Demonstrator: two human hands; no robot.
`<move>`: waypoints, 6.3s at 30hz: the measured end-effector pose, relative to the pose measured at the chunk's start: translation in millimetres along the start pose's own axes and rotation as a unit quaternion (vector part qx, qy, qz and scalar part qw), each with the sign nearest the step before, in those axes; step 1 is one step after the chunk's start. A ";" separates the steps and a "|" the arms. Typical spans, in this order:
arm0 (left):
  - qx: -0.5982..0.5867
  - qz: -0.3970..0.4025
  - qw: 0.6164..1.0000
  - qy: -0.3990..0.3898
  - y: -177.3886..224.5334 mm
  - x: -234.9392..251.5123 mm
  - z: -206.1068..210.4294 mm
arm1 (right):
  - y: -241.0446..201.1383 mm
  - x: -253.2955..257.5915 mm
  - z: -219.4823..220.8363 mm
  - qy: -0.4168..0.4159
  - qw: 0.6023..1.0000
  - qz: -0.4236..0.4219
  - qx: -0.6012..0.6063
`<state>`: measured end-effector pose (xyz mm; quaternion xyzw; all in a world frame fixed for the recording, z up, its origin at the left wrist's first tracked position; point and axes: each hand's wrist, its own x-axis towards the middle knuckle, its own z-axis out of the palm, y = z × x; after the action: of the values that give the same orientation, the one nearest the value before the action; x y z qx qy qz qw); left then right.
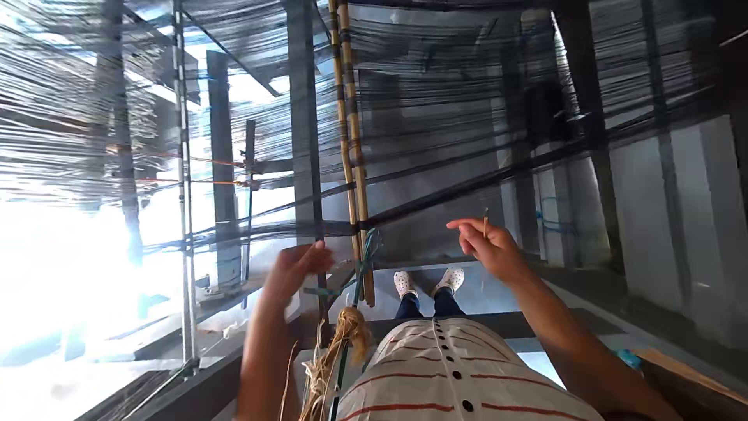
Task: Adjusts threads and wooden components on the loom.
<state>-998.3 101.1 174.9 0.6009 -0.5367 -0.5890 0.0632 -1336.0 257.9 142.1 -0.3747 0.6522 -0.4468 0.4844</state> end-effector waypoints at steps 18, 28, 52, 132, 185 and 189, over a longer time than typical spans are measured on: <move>0.331 0.273 0.902 0.038 70.1 75.1 -1.5 | -10.6 40.5 -42.6 0.096 0.953 0.126 0.259; 0.113 0.305 0.945 0.030 41.6 95.9 -17.5 | -10.9 55.0 -63.2 0.167 0.935 0.138 0.282; 0.019 0.188 0.982 0.010 60.1 68.8 -11.7 | -43.1 88.3 55.4 0.108 0.942 0.147 0.283; -0.056 0.192 0.980 -0.004 47.1 89.2 1.3 | -35.2 68.4 2.5 0.168 0.855 0.027 0.490; -0.117 0.149 0.982 -0.006 70.6 85.2 11.6 | -52.2 95.0 78.1 -0.122 0.860 0.095 0.487; -0.161 0.142 0.976 -0.035 67.7 88.5 10.5 | -51.2 95.2 76.6 -0.122 0.864 0.098 0.479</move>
<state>-1068.9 15.1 163.1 0.4794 -0.5167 -0.6734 0.2228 -1282.9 137.0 152.2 -0.0821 0.3267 -0.6058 0.7208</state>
